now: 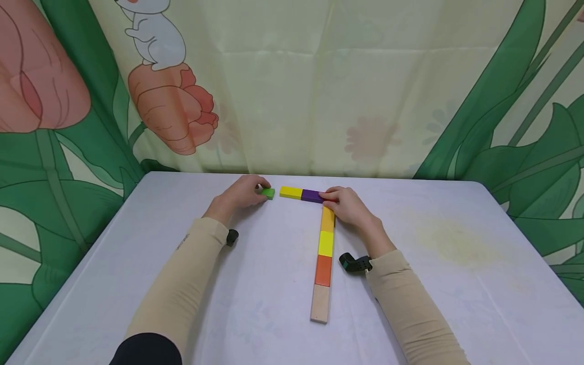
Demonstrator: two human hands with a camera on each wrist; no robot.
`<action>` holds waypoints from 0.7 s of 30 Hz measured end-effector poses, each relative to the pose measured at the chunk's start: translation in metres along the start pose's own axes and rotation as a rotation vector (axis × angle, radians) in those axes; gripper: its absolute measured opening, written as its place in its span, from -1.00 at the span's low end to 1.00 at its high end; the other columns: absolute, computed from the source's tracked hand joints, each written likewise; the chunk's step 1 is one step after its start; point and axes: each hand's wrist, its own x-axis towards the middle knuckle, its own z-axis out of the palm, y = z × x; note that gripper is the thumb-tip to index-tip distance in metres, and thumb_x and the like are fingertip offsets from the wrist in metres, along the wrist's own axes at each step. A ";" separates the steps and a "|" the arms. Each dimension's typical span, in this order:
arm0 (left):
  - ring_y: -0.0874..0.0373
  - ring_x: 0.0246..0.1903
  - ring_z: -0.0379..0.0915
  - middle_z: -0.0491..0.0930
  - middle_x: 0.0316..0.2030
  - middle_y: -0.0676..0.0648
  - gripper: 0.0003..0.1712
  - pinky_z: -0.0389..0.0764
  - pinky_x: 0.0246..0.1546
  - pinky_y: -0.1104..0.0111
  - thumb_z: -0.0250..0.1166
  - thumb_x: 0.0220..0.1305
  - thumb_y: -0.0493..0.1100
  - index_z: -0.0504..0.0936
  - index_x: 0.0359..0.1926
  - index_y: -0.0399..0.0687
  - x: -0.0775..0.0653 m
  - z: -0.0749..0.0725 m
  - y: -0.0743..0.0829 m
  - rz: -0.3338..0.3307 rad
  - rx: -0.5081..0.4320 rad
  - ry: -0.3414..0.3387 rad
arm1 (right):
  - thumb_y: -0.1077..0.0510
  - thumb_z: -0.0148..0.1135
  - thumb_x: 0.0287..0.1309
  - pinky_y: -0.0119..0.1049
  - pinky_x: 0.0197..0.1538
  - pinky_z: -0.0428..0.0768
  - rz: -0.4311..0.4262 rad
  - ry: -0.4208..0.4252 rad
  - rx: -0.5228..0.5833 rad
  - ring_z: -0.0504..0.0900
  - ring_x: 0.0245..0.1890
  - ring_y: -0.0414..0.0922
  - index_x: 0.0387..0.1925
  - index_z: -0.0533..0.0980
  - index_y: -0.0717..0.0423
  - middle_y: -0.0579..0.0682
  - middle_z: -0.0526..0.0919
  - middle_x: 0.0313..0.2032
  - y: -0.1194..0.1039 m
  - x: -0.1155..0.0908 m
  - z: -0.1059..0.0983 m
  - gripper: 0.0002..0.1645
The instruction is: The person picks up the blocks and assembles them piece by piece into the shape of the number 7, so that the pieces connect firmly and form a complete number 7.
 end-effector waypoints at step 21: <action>-0.07 0.01 0.47 0.65 0.03 -0.17 -0.62 0.48 0.11 0.16 0.36 0.30 -0.32 0.67 0.13 -0.25 0.012 0.010 0.002 0.005 -0.011 0.053 | 0.24 0.19 0.41 0.08 0.39 0.28 -0.019 0.007 0.003 0.36 0.31 0.20 0.29 0.52 0.10 0.21 0.49 0.27 0.000 -0.002 0.000 -0.56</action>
